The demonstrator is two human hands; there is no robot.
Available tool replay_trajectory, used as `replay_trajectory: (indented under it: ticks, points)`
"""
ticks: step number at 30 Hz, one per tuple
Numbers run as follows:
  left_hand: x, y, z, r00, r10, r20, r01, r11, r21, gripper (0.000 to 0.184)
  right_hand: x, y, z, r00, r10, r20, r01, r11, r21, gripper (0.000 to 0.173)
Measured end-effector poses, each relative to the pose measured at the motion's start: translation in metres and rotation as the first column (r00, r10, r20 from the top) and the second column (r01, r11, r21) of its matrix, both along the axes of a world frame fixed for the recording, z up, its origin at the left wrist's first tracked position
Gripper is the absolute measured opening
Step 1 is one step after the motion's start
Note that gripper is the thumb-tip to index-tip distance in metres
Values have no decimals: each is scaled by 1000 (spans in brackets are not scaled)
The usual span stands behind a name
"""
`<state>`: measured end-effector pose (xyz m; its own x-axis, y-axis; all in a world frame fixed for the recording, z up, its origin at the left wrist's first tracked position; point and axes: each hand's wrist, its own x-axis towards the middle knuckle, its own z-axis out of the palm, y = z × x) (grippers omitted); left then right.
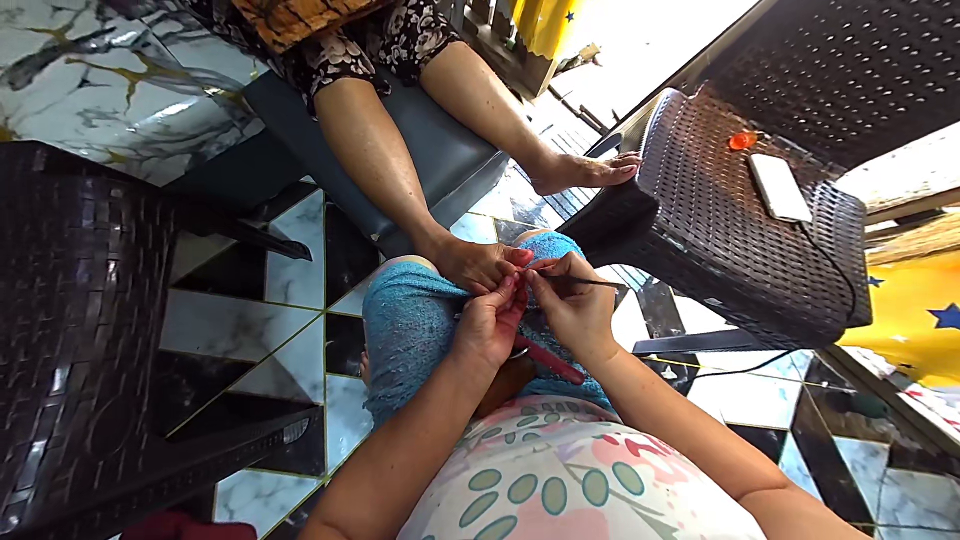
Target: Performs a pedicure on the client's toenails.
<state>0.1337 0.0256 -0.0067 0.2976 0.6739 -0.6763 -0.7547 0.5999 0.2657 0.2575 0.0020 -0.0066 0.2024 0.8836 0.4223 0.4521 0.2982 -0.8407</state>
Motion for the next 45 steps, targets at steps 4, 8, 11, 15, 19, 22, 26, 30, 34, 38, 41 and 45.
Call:
replay_trajectory:
  ticks: [4,8,11,15,19,22,26,30,34,38,41,45]
  points:
    - [-1,0,0,1000,5,19,-5,1000,-10,12,3,3,9,1000,-8,-17,7,995,-102,12]
    - [-5,2,2,999,0,48,0,1000,-12,14,23,2,27,948,-29,316,94,977,-191,7]
    - [-7,3,2,996,-5,84,2,1000,27,23,36,-2,35,744,15,668,258,916,-308,8]
    - [-6,7,1,997,-37,74,35,999,31,29,33,-4,40,699,77,711,268,893,-361,6]
    - [-4,4,-2,999,-32,22,30,997,73,20,7,4,46,953,204,223,-160,967,-200,10]
    - [-10,-7,-14,999,-53,-3,51,960,274,27,-25,19,39,849,518,-100,-528,835,-154,15]
    - [-3,1,4,999,8,-33,-7,1000,20,11,-16,58,37,939,213,269,-215,976,-21,14]
    - [-2,2,5,999,10,-44,-9,1000,23,14,-15,50,48,962,235,138,-240,971,18,13]
    - [-1,3,5,999,-9,-51,8,1000,-12,12,-9,56,30,931,363,43,-358,929,-93,14]
    - [-5,4,3,1000,-29,1,29,1000,-9,16,27,66,35,974,220,61,-218,975,-32,13]
    - [-6,3,1,999,-32,19,33,999,-19,14,48,60,41,898,437,-54,-439,877,-194,13]
    - [-4,3,3,999,-47,-8,46,998,-30,13,55,61,40,846,523,-98,-526,794,-303,16]
